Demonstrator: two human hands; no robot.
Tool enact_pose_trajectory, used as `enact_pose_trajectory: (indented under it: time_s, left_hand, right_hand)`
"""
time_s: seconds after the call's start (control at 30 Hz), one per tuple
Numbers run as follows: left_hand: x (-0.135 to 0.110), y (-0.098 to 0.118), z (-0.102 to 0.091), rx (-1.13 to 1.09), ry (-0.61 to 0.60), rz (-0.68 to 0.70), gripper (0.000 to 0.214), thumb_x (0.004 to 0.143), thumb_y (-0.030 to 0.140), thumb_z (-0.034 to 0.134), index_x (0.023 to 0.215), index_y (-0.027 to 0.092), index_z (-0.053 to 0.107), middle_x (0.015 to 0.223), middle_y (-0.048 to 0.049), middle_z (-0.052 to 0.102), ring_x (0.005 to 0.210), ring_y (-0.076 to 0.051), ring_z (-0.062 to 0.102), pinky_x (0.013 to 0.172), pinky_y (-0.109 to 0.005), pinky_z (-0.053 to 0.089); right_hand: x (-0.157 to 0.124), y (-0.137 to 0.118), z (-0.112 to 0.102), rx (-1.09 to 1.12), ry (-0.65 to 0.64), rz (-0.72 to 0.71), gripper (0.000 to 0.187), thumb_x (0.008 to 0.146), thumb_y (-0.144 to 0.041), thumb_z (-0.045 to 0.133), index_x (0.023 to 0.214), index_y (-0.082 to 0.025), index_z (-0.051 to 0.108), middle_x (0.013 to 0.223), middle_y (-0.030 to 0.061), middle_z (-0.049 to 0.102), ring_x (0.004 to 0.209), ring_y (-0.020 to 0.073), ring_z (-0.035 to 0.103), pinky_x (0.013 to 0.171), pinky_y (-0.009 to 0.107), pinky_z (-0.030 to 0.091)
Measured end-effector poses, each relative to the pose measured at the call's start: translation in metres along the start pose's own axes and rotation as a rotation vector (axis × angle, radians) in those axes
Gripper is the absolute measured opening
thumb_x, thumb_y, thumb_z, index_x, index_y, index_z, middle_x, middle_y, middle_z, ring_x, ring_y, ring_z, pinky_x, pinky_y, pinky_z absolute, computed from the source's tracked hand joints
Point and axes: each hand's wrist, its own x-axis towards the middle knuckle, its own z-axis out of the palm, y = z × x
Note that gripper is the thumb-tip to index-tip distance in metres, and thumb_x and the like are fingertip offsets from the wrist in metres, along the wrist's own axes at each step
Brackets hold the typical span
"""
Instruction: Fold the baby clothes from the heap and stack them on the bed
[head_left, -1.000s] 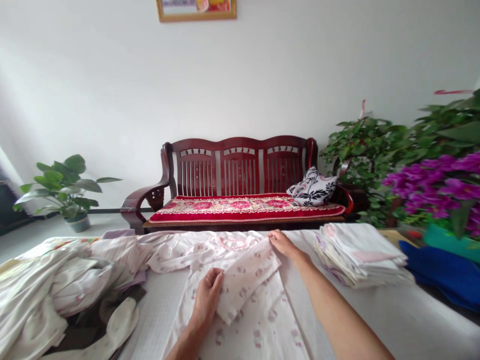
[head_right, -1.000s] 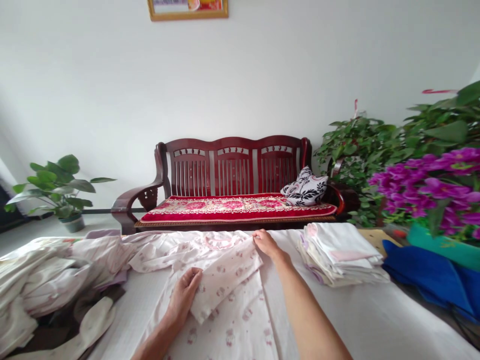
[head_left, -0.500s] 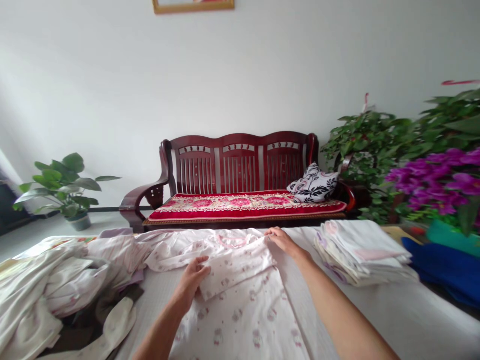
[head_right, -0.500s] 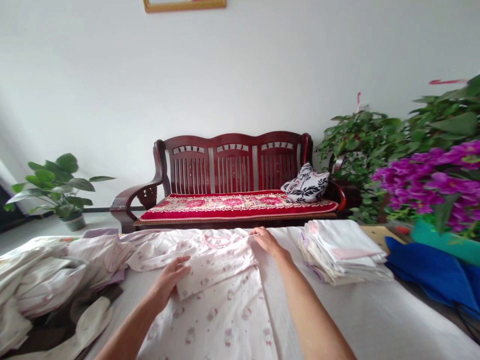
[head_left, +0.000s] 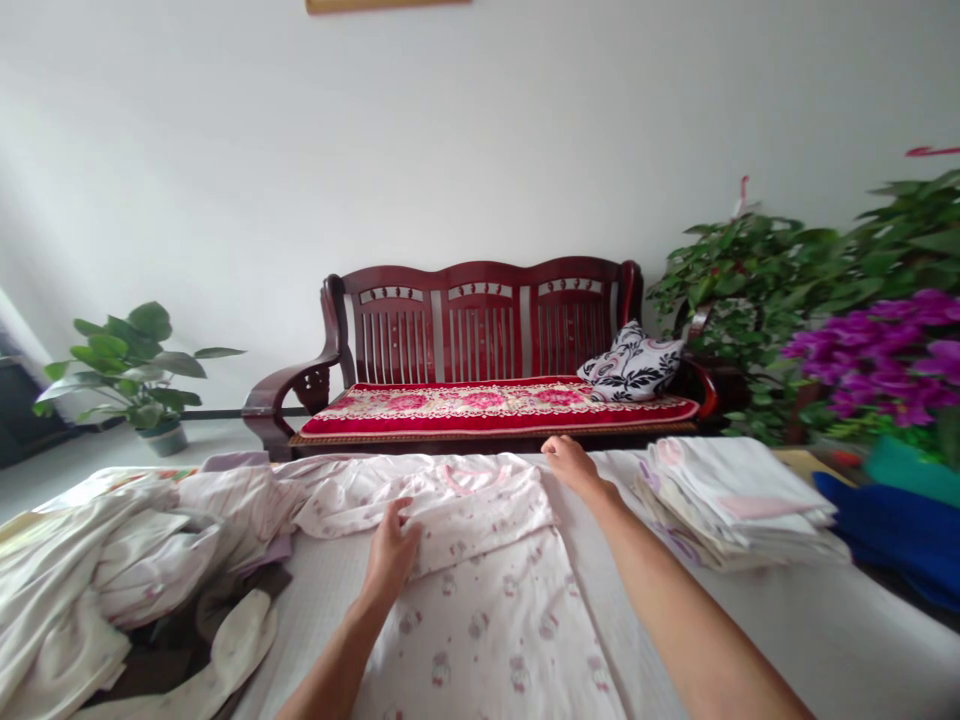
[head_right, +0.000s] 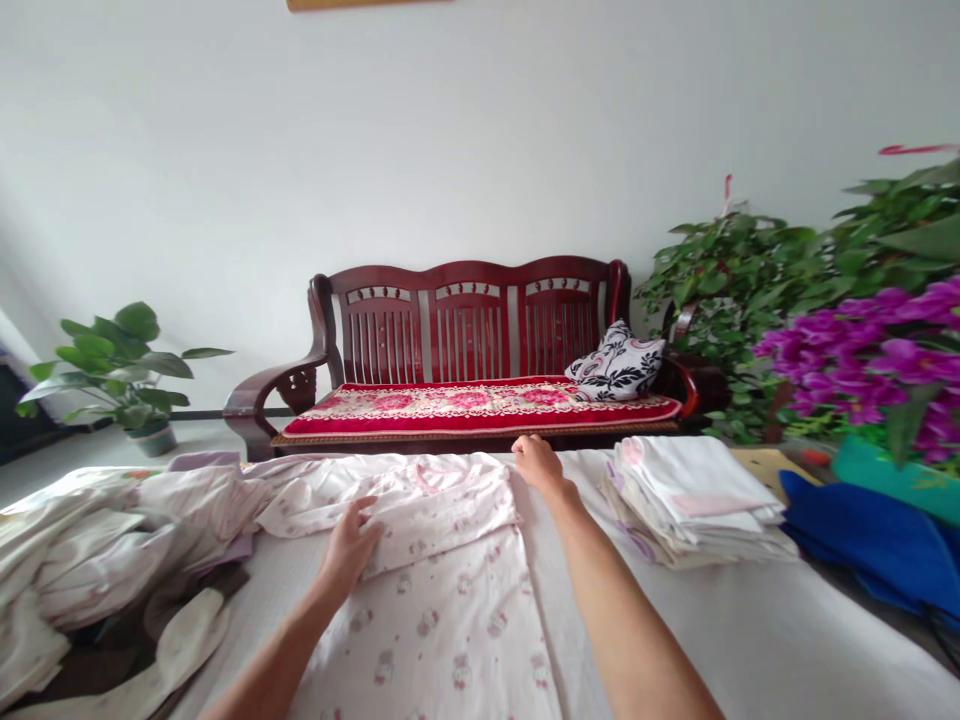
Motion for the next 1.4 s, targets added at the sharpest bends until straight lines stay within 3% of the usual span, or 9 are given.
enact_pose_trajectory:
  time_s: [0.23,0.33,0.47,0.63,0.73,0.93,1.13,1.27,1.4]
  left_hand:
    - [0.017,0.008,-0.004,0.169,0.016,0.097,0.051,0.077,0.027,0.056,0.127,0.018,0.058,0.089,-0.0024,0.067,0.068,-0.017,0.062,0.064,-0.027,0.046]
    - [0.031,0.022,-0.005,0.298,0.06,0.14,0.049,0.08,0.024,0.056,0.129,0.022,0.058,0.093,-0.0034,0.069,0.073,-0.018,0.063,0.068,-0.028,0.046]
    - [0.049,0.031,-0.007,0.44,0.058,0.127,0.049,0.084,0.024,0.055,0.134,0.023,0.054,0.093,-0.0034,0.07,0.08,-0.02,0.065,0.072,-0.029,0.045]
    - [0.055,0.02,-0.006,0.598,-0.048,0.167,0.048,0.087,0.017,0.05,0.134,0.024,0.054,0.104,-0.006,0.073,0.093,-0.023,0.066,0.079,-0.031,0.044]
    - [0.056,0.021,-0.004,0.612,-0.047,0.187,0.046,0.09,0.018,0.048,0.135,0.025,0.053,0.109,-0.0062,0.073,0.096,-0.023,0.066,0.08,-0.031,0.045]
    - [0.066,0.032,-0.002,0.681,-0.039,0.254,0.046,0.094,0.019,0.043,0.138,0.026,0.053,0.122,-0.0074,0.07,0.103,-0.025,0.066,0.079,-0.033,0.047]
    - [0.063,0.017,-0.005,0.758,-0.071,0.203,0.039,0.092,0.02,0.049,0.128,0.02,0.061,0.119,-0.0124,0.07,0.102,-0.027,0.067,0.079,-0.034,0.049]
    - [0.055,0.009,-0.003,0.624,0.045,0.234,0.043,0.093,0.022,0.048,0.135,0.02,0.055,0.125,-0.012,0.066,0.097,-0.023,0.067,0.084,-0.034,0.051]
    - [0.054,0.003,-0.001,0.437,0.042,0.326,0.044,0.088,0.016,0.05,0.13,0.021,0.059,0.12,-0.0082,0.067,0.087,-0.019,0.068,0.087,-0.032,0.052]
  right_hand:
    - [-0.067,-0.026,0.008,-0.015,-0.041,0.163,0.031,0.092,-0.041,0.049,0.114,-0.024,0.062,0.103,0.0062,0.072,0.091,0.023,0.066,0.072,0.03,0.042]
    - [-0.093,-0.033,0.015,-0.094,-0.047,0.122,0.043,0.089,-0.043,0.056,0.127,-0.025,0.056,0.11,0.0076,0.071,0.098,0.0247,0.066,0.076,0.032,0.043]
    - [-0.11,-0.034,0.018,-0.239,0.009,0.007,0.04,0.092,-0.041,0.054,0.128,-0.024,0.058,0.114,0.0109,0.069,0.103,0.0272,0.064,0.082,0.035,0.044]
    - [-0.119,-0.035,0.017,-0.353,0.021,-0.081,0.039,0.096,-0.036,0.05,0.13,-0.022,0.06,0.113,0.0132,0.068,0.104,0.0293,0.062,0.084,0.038,0.042]
    - [-0.122,-0.038,0.018,-0.359,0.036,-0.091,0.036,0.098,-0.034,0.046,0.128,-0.024,0.062,0.111,0.0121,0.069,0.102,0.0282,0.062,0.084,0.037,0.041]
    - [-0.125,-0.041,0.019,-0.398,0.032,-0.136,0.028,0.096,-0.029,0.046,0.112,-0.026,0.07,0.102,0.0102,0.071,0.099,0.0262,0.061,0.082,0.037,0.039]
    - [-0.126,-0.042,0.015,-0.359,0.099,-0.128,0.035,0.099,-0.031,0.04,0.09,-0.024,0.073,0.101,0.0139,0.07,0.103,0.0299,0.056,0.089,0.042,0.037]
    - [-0.123,-0.045,0.015,-0.282,0.162,-0.203,0.033,0.098,-0.031,0.041,0.114,-0.026,0.07,0.124,0.0108,0.066,0.117,0.0289,0.053,0.102,0.043,0.037]
    - [-0.12,-0.05,0.025,-0.251,0.135,-0.352,0.048,0.098,-0.033,0.043,0.144,-0.023,0.051,0.155,0.0064,0.045,0.145,0.0259,0.032,0.12,0.042,0.022]
